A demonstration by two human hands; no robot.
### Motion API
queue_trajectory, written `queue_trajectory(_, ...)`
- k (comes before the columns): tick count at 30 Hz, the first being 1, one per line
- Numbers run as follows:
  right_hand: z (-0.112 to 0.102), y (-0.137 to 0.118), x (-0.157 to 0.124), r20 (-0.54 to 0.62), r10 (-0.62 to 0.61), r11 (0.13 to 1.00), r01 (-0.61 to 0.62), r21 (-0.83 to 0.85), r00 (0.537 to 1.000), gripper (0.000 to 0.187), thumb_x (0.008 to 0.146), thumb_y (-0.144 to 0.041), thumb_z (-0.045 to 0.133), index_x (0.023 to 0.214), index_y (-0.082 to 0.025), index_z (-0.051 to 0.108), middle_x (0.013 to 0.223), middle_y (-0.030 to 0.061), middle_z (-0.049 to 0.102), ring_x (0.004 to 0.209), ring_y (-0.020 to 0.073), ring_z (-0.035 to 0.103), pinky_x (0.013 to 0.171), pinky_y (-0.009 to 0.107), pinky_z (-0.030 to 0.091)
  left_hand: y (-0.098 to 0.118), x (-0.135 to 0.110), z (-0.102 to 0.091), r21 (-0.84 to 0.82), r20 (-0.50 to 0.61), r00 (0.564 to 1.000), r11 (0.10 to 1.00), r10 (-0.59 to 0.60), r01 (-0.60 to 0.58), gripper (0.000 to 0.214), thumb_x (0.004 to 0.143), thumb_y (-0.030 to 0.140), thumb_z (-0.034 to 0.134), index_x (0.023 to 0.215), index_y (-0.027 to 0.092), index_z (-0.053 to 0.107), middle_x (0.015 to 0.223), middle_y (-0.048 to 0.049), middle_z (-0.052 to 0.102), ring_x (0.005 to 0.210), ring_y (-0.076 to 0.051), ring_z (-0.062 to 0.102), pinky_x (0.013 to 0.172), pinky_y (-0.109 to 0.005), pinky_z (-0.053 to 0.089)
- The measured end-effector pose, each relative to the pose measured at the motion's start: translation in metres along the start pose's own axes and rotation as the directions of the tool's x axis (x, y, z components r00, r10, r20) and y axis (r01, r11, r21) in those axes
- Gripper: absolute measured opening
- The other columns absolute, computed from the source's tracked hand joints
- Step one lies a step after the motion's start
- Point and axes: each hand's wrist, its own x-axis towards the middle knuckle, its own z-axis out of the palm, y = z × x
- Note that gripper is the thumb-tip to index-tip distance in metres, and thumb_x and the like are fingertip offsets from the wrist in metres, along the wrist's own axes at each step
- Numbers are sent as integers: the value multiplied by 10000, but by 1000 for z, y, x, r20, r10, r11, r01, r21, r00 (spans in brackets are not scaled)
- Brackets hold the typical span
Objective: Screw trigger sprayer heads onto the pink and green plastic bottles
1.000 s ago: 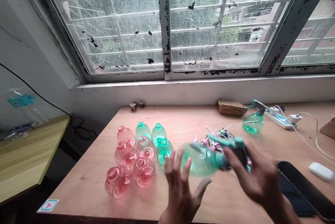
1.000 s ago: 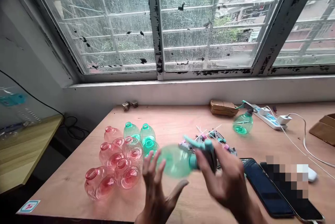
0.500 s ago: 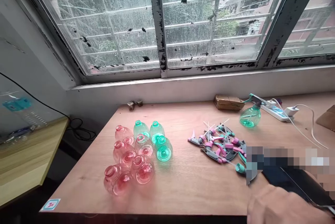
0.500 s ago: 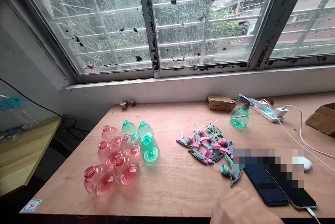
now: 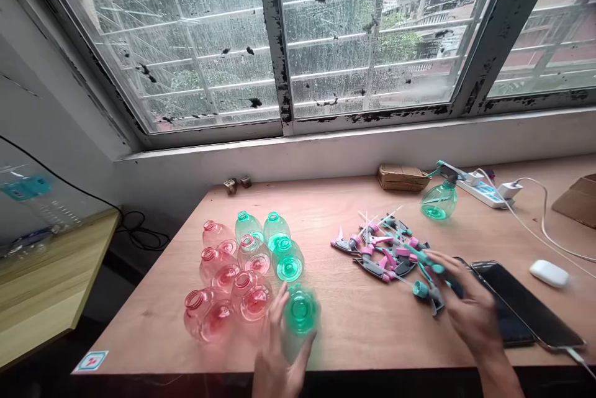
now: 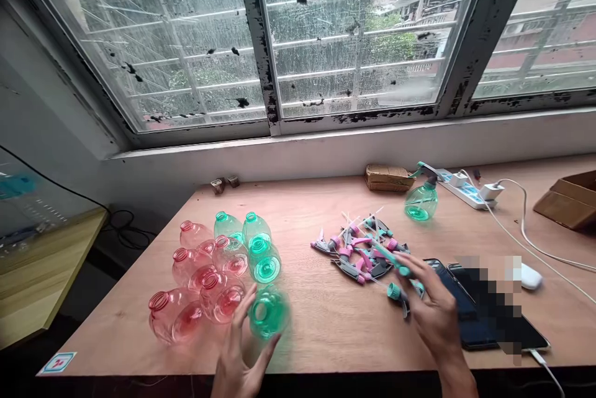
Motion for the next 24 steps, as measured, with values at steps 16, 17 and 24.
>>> queue_trajectory(16,2,35,101,35,-222,899,218,-379,974,572,940,-507,535,1424,-210,465,1515,176,427,1375,373,400,1091,566,329,-11,28,38,201,-256,906,935,338,-292,775,873,26,619,1526,271,282,1600,-128,309,1460,-304,329,1161,-514,379)
queue_trajectory(17,-8,40,128,-58,-222,892,179,-415,973,606,941,-517,522,1426,-160,461,1501,216,430,1371,377,395,1074,540,343,-10,28,37,200,-261,901,933,346,-301,747,869,15,616,1508,264,321,1587,-131,332,1459,-313,328,1154,-531,383)
queue_trajectory(24,-38,70,249,-129,127,835,-176,-522,984,574,840,-602,568,918,-48,693,882,303,673,873,358,624,686,449,375,20,-6,34,24,-529,787,933,317,-360,632,811,-62,577,1337,279,491,1235,-86,660,1190,-262,629,943,-473,575)
